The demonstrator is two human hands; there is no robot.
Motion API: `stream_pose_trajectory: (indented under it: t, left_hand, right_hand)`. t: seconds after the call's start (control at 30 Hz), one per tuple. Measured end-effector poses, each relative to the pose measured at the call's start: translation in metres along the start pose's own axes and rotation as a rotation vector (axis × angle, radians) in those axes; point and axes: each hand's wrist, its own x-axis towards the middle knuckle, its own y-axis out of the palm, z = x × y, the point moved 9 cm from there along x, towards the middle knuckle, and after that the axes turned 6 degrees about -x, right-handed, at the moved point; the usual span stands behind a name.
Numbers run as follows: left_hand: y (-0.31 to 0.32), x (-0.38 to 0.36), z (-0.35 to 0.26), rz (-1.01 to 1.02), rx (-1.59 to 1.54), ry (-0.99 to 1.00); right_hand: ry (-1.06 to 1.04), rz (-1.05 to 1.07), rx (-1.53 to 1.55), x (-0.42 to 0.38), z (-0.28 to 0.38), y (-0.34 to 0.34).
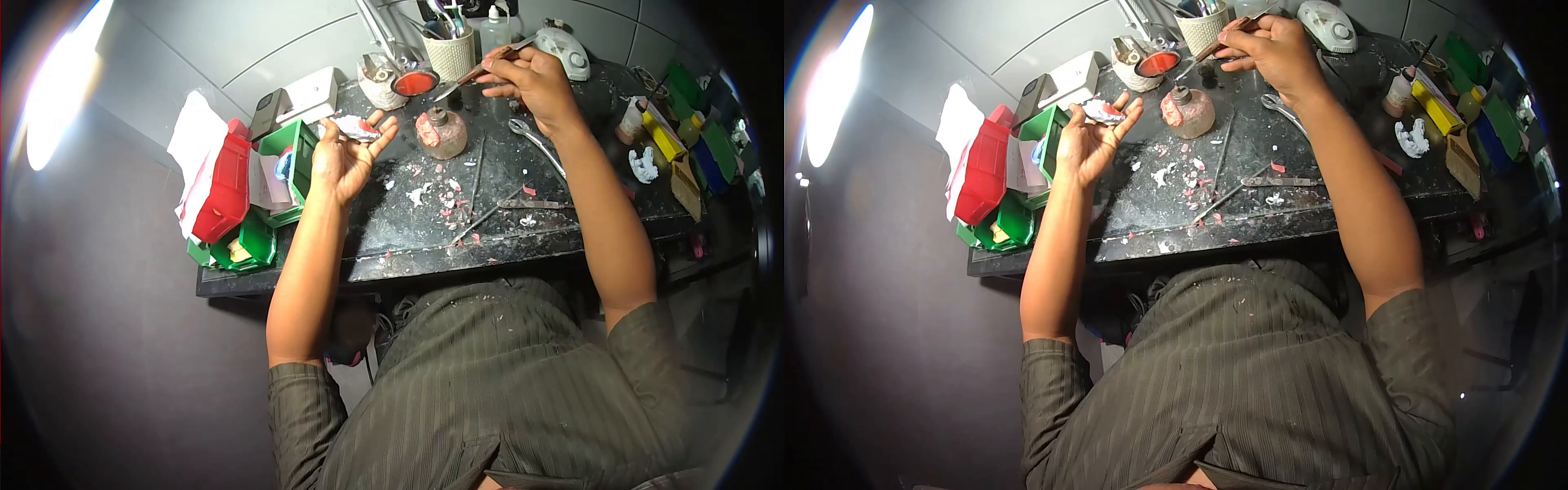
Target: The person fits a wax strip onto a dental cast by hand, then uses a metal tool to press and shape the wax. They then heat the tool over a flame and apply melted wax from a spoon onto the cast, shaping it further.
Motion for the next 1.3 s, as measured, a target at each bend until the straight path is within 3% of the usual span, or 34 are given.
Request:
stream_pose_trajectory:
  t: [0.07, 0.13, 0.5, 0.7, 0.77, 0.83, 0.9, 0.97, 1.03, 1.23, 1.3]
  left_hand:
    - [0.0, -0.004, 0.0, -0.039, 0.033, 0.018]
    - [0.002, -0.004, 0.001, -0.012, 0.26, -0.006]
    - [0.009, -0.011, -0.011, -0.004, 0.526, 0.088]
    - [0.029, -0.015, -0.007, 0.261, 0.451, 0.085]
    - [0.035, -0.022, -0.008, 0.183, 0.667, 0.241]
    - [0.036, -0.023, -0.003, 0.196, 0.67, 0.242]
    - [0.046, -0.028, -0.002, 0.29, 0.989, 0.427]
    - [0.045, -0.026, -0.002, 0.326, 1.006, 0.465]
    - [0.061, -0.038, -0.004, 0.376, 1.32, 0.703]
    - [0.072, -0.052, -0.011, 0.27, 1.591, 0.81]
    - [0.066, -0.05, -0.013, 0.259, 1.502, 0.781]
  right_hand:
    - [-0.003, -0.01, -0.006, 0.0, -0.001, 0.001]
    - [-0.035, -0.023, 0.059, 0.0, 0.0, -0.001]
    - [-0.009, -0.01, 0.037, -0.002, 0.001, 0.002]
    - [0.005, -0.015, 0.036, -0.002, 0.001, 0.002]
    - [0.002, -0.017, 0.041, -0.002, 0.002, 0.002]
    - [0.001, -0.013, 0.044, -0.003, 0.002, 0.002]
    - [0.0, -0.01, 0.047, -0.003, 0.002, 0.001]
    - [0.02, 0.015, 0.026, -0.002, 0.001, 0.003]
    - [0.018, 0.018, 0.035, -0.002, 0.001, 0.004]
    - [-0.007, 0.061, 0.067, -0.003, 0.003, 0.007]
    - [-0.013, 0.082, 0.068, -0.004, 0.007, 0.008]
